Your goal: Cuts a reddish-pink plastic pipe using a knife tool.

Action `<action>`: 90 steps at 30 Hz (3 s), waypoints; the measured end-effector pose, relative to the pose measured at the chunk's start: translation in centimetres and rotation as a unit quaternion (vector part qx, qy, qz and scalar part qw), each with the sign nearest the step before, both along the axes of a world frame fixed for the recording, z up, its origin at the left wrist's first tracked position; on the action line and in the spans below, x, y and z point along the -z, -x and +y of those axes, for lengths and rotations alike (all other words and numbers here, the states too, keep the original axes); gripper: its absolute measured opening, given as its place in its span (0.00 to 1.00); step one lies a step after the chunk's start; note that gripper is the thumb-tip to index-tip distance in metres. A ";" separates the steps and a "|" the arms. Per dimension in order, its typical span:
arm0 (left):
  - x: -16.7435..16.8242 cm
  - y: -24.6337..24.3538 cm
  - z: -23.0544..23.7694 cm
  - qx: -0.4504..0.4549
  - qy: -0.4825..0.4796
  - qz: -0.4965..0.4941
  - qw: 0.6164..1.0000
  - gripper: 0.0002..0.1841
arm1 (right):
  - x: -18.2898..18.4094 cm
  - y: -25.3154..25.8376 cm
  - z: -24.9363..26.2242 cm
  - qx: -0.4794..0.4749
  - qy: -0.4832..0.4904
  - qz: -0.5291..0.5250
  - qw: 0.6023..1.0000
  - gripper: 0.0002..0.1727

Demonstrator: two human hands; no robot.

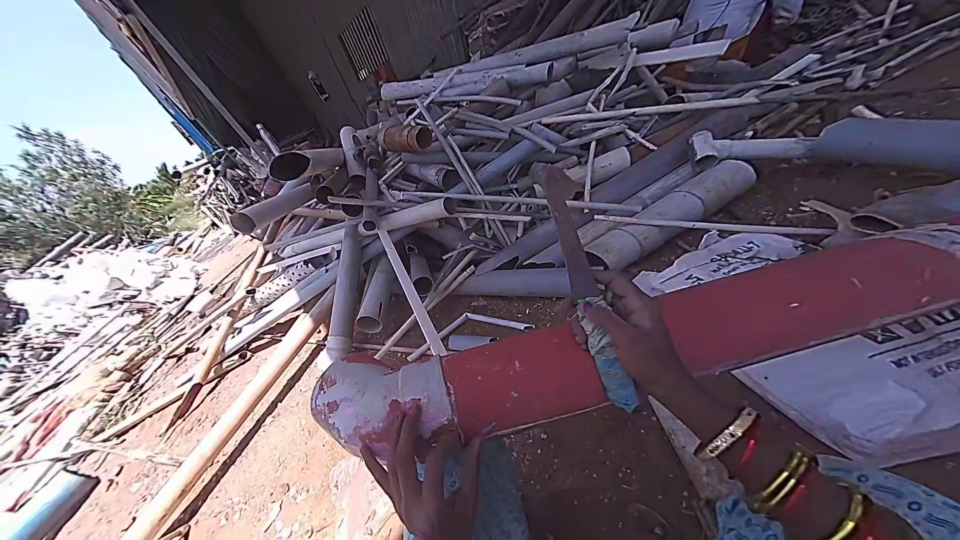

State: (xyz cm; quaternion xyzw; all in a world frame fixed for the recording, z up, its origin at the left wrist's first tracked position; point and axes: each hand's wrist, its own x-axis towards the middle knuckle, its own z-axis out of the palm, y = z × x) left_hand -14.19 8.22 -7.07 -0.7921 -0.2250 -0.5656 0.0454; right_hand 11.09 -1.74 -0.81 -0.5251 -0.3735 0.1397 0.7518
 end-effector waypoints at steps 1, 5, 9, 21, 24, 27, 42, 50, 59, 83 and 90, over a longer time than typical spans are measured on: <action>0.0 0.0 0.0 0.001 0.001 -0.003 1.000 0.15 | -0.1 0.0 0.0 0.000 0.002 0.003 1.000 0.18; -0.4 0.1 -0.1 0.003 0.000 -0.001 1.000 0.12 | -0.1 0.0 0.0 -0.002 0.000 -0.002 1.000 0.17; -0.6 0.2 -0.2 0.001 -0.003 0.010 1.000 0.10 | 0.0 0.0 0.0 -0.003 -0.003 -0.012 1.000 0.18; -0.7 -0.1 -0.7 0.007 0.004 0.020 1.000 0.07 | 0.2 -0.2 -0.8 -0.020 -0.007 0.002 1.000 0.17; -0.5 -0.3 -0.9 0.002 0.007 0.017 1.000 0.08 | 0.3 -0.1 -0.9 -0.021 -0.010 -0.001 1.000 0.16; 0.0 -0.2 -0.7 0.015 -0.003 0.019 1.000 0.08 | 0.3 -0.1 -1.0 -0.020 -0.014 -0.005 1.000 0.16; 2.4 1.5 -2.0 0.064 0.004 0.051 0.997 0.08 | 0.5 -0.4 -1.2 -0.020 -0.008 -0.024 0.999 0.16; 2.5 1.8 -1.2 0.010 -0.036 0.072 0.997 0.08 | 0.7 -0.3 -1.3 -0.015 -0.019 -0.036 0.999 0.16; 2.0 1.3 -0.7 0.001 -0.058 0.052 0.997 0.06 | 0.8 -0.5 -1.3 -0.031 -0.033 -0.033 0.998 0.15; 4.4 1.5 -2.4 0.113 -0.027 0.135 0.984 0.04 | 1.2 -0.8 -1.4 -0.026 -0.029 -0.049 0.998 0.13; 2.0 2.3 -1.2 0.051 -0.066 0.131 0.988 0.21 | 1.3 -0.9 -1.3 -0.035 -0.044 -0.045 0.997 0.14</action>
